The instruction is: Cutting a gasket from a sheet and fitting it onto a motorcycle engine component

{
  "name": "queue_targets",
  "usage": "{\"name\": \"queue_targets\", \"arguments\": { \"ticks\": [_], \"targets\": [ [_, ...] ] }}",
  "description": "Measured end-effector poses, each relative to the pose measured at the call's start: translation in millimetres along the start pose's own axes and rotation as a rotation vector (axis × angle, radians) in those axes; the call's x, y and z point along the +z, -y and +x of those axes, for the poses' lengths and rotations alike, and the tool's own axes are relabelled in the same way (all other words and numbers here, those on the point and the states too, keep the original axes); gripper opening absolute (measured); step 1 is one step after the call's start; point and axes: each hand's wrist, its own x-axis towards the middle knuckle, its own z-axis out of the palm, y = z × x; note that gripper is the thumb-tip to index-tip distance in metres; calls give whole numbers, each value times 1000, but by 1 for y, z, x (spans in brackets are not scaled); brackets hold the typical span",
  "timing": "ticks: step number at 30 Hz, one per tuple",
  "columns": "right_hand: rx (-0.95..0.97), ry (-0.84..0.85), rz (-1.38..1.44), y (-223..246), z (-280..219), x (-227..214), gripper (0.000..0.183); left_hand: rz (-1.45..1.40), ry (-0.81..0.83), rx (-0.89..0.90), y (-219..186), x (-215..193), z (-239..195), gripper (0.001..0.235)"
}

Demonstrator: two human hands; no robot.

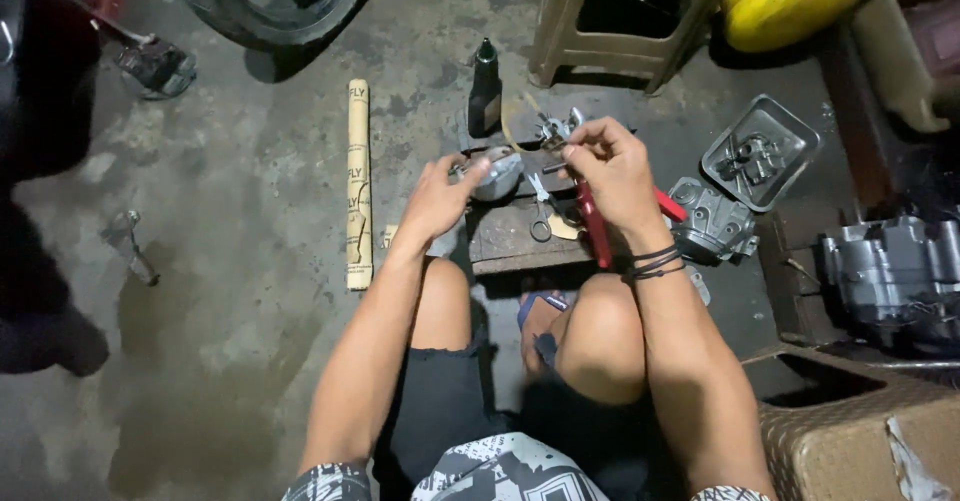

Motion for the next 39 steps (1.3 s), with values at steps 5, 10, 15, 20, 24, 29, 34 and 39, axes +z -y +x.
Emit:
{"name": "queue_targets", "arguments": {
  "ticks": [5,10,15,20,24,29,34,39],
  "targets": [
    [-566,-124,-271,17,-7,-4,12,114,-69,51,8,0,0,83],
    [-931,-73,-215,45,-23,7,7,-297,-270,381,-5,10,-26,46],
    [-982,31,-73,58,-39,16,5,-912,164,285,-15,32,-54,27],
    [-809,-38,-61,64,-40,21,19,-804,-68,421,-50,8,-105,18],
    [-429,43,-368,59,-21,17,25,-821,-229,498,-70,-10,-134,13],
    [-51,339,-1078,6,-37,21,28,-752,-300,576,-79,-22,-147,8],
    [5,305,-1348,-74,-38,27,33,-801,-317,626,-79,-23,-133,8],
    [20,239,-1399,-40,-52,36,35,-900,-324,589,-60,-9,-107,12]
  ]
}}
